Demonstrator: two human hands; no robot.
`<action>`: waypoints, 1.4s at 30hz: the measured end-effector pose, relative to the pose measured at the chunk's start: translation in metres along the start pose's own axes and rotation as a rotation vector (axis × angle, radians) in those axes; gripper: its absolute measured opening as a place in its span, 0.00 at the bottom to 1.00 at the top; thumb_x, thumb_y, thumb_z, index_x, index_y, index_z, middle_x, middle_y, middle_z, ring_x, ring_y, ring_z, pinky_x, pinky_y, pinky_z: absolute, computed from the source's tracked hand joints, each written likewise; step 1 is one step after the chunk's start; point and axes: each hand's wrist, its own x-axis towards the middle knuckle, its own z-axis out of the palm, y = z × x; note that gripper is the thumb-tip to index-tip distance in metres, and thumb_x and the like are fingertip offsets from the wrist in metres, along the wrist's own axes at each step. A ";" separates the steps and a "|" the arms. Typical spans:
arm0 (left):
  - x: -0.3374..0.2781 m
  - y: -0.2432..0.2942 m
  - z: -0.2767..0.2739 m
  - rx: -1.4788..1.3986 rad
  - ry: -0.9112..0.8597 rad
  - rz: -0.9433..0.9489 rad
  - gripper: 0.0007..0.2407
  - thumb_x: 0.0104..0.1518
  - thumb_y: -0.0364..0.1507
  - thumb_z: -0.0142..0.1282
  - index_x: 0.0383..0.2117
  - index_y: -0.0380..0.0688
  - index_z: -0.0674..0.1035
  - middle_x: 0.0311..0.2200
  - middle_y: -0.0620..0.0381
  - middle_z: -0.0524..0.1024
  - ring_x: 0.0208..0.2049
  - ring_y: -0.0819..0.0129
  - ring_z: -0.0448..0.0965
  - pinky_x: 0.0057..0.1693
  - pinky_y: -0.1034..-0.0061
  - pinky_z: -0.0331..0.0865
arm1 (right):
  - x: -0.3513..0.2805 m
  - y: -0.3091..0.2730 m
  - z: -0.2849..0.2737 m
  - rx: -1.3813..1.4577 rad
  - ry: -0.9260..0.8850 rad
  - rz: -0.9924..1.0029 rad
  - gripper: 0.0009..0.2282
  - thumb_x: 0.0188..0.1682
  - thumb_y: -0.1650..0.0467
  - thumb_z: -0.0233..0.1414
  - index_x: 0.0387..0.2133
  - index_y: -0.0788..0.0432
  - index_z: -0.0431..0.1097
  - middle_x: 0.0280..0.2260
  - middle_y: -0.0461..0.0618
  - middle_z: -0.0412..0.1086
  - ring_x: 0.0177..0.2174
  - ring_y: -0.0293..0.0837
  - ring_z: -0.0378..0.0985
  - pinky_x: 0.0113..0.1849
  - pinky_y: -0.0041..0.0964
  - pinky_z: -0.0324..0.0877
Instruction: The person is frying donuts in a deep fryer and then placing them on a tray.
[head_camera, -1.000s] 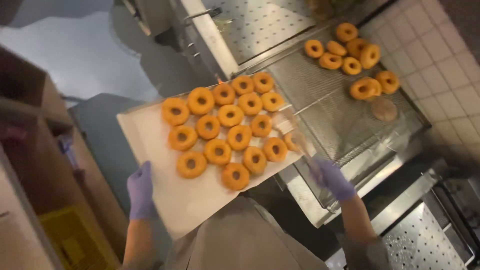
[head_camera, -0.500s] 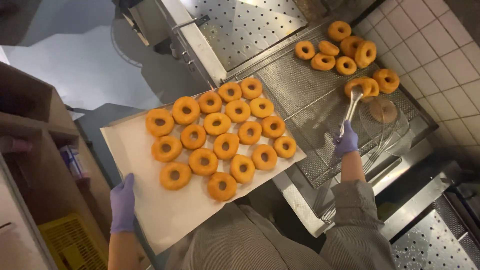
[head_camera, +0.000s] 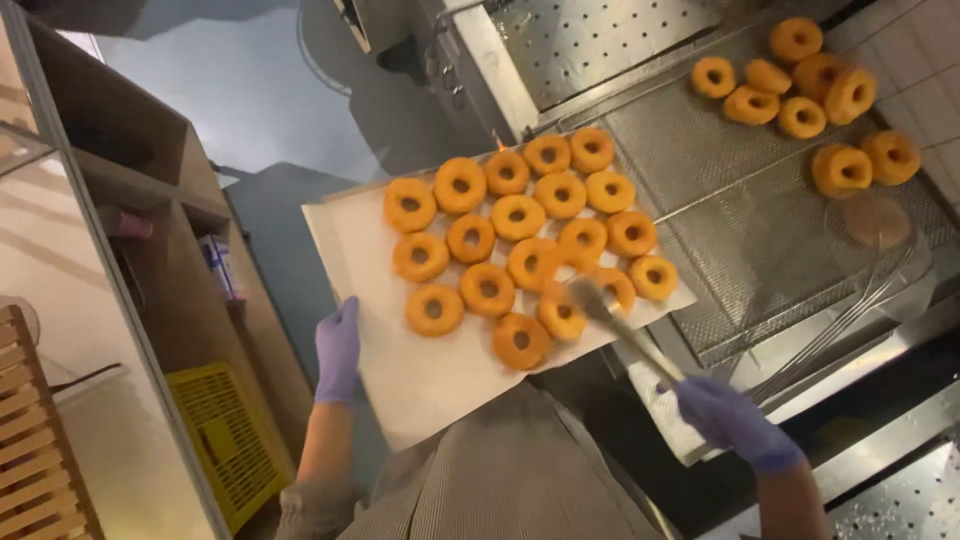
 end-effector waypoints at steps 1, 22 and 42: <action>-0.006 0.006 0.004 -0.052 0.000 0.018 0.19 0.62 0.39 0.54 0.40 0.28 0.82 0.30 0.55 0.83 0.32 0.75 0.79 0.41 0.74 0.73 | -0.005 0.009 0.013 -0.039 -0.038 0.165 0.13 0.54 0.64 0.48 0.39 0.62 0.69 0.17 0.39 0.60 0.12 0.33 0.53 0.14 0.29 0.48; -0.002 -0.005 -0.005 0.009 0.006 0.102 0.21 0.66 0.39 0.54 0.41 0.23 0.80 0.32 0.56 0.78 0.35 0.75 0.73 0.42 0.73 0.69 | 0.173 -0.020 -0.144 0.697 0.366 -0.280 0.20 0.55 0.51 0.44 0.40 0.54 0.67 0.18 0.39 0.57 0.14 0.32 0.53 0.17 0.29 0.48; 0.006 -0.017 -0.006 0.052 0.039 -0.082 0.21 0.68 0.39 0.53 0.44 0.23 0.82 0.35 0.49 0.80 0.35 0.67 0.77 0.42 0.70 0.70 | 0.364 -0.108 -0.287 1.047 -0.001 -0.345 0.17 0.57 0.52 0.49 0.33 0.51 0.64 0.19 0.41 0.54 0.16 0.35 0.54 0.20 0.30 0.52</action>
